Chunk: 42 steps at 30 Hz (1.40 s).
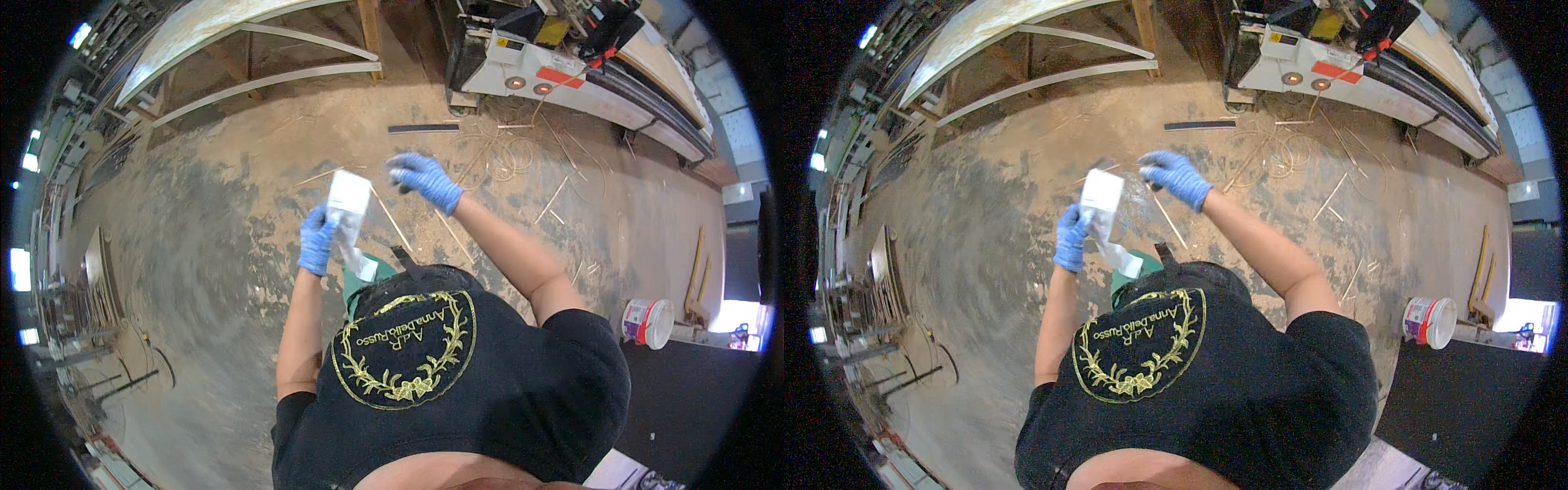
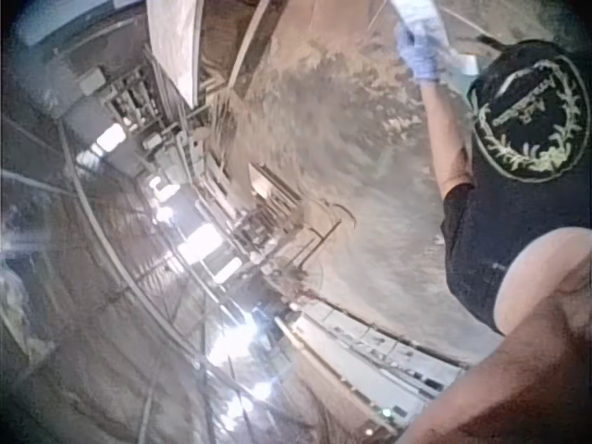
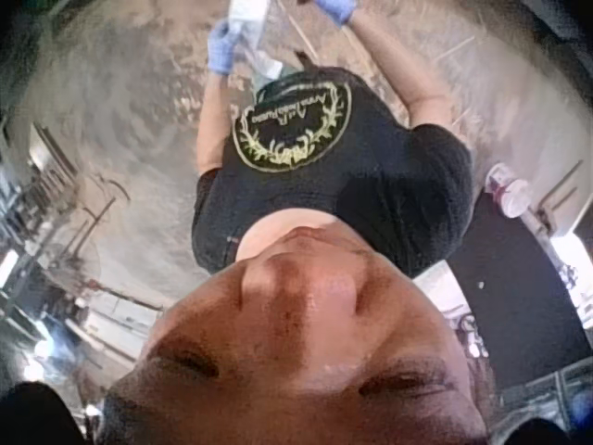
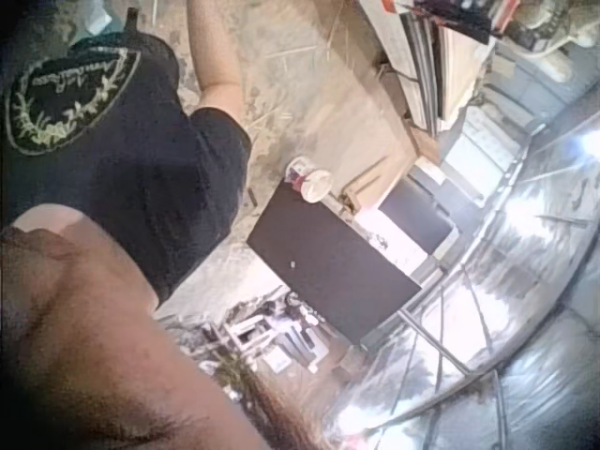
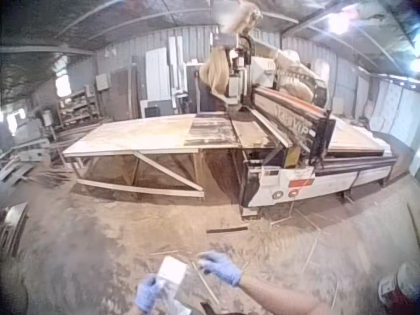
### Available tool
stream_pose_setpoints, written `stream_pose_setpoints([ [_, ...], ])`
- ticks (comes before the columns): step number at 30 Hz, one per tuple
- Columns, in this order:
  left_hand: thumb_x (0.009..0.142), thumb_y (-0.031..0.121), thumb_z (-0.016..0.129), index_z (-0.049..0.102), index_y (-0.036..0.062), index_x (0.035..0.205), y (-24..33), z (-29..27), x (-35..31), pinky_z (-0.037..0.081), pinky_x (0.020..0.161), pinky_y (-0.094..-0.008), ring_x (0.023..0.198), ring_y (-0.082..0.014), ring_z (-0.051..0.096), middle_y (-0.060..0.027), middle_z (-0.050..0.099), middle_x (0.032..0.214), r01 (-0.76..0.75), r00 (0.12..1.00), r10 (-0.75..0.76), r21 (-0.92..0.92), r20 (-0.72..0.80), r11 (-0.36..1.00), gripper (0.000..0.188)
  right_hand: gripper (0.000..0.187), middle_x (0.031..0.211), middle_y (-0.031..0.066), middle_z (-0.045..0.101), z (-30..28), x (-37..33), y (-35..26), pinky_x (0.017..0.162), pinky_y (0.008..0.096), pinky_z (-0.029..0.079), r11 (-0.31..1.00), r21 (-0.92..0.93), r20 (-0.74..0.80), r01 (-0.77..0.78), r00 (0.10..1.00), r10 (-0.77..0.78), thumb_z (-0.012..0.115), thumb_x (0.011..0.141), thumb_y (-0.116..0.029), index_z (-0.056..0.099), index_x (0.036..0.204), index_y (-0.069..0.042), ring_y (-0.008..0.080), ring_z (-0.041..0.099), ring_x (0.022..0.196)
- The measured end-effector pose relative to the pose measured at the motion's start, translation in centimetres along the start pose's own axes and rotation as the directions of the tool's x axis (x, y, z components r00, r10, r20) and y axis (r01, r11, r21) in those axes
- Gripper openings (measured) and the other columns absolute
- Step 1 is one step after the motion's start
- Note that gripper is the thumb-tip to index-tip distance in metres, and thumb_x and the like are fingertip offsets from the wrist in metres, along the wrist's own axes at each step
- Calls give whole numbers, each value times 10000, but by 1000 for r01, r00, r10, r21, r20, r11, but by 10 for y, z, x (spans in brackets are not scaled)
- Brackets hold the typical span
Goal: The person moves several dark rectangular panels from a machine to a workbench, then applies small white labels to each panel using a handheld label printer. The person handles the panels one at a time, places them on the bench, prints a label, and sticks it onto the panel surface.
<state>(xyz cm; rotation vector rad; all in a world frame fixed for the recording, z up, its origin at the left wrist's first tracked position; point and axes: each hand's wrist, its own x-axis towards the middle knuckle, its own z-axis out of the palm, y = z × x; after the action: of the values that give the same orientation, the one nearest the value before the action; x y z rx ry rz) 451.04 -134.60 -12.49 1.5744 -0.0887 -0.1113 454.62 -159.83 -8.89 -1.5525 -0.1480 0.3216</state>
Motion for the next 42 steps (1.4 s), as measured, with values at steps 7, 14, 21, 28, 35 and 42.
stream_pose_setpoints([
  [7, 806, 129, 551, 564, 66, 875, -60, -66, 153, 402, 566, -216, 651, -64, 468, 29, 529, 744, 3, 991, 13, 121, -131, 993, 95, 373, 952, 75, 569, 31, 138, 56, 674, 277, 493, 964, 212, 34, -161, 987, 158, 619, 774, -169, 506, 1108, -46, 141, 548, 866],
  [14, 776, 68, 538, 537, 14, 1006, 6, -41, 295, 425, 689, -253, 776, -96, 482, -23, 539, 878, 62, 978, -73, 60, 195, 996, 237, 611, 1080, 101, 509, 15, 246, 36, 830, 309, 438, 879, 477, -220, -12, 966, 132, 638, 753, -96, 307, 1265, -59, 182, 497, 997],
  [21, 784, 68, 540, 532, 10, 1039, 7, 18, 449, 422, 751, -266, 814, -113, 503, -25, 552, 904, -28, 990, 24, 31, 137, 999, 261, 643, 1166, 112, 456, -76, 365, 18, 853, 316, 438, 864, 472, -440, 176, 896, 58, 668, 708, -47, 319, 1248, -46, 227, 478, 1044],
  [28, 795, 85, 534, 512, 8, 1039, 1, 60, 573, 413, 743, -262, 828, -115, 493, -46, 548, 910, -35, 982, 25, 50, 186, 998, 256, 517, 1010, 85, 548, -179, 470, -15, 780, 279, 461, 894, 413, -337, 172, 941, -25, 656, 716, -57, 420, 1174, -25, 154, 529, 922],
  [35, 803, 121, 532, 518, 10, 987, -25, 73, 676, 404, 725, -260, 818, -110, 469, -35, 524, 890, 27, 975, -40, 61, 217, 998, 216, 416, 848, 40, 566, -247, 551, -16, 701, 252, 462, 937, 335, -411, 103, 910, 47, 594, 747, -26, 457, 1139, -23, 109, 530, 800],
  [42, 800, 94, 525, 534, 20, 926, -25, 69, 820, 410, 635, -257, 720, -92, 470, -12, 522, 789, -20, 985, 12, 45, 175, 999, 146, 447, 975, 84, 574, -346, 631, -12, 770, 278, 463, 970, 220, -632, 102, 773, 62, 631, 736, -73, 462, 1149, -57, 153, 542, 886],
])
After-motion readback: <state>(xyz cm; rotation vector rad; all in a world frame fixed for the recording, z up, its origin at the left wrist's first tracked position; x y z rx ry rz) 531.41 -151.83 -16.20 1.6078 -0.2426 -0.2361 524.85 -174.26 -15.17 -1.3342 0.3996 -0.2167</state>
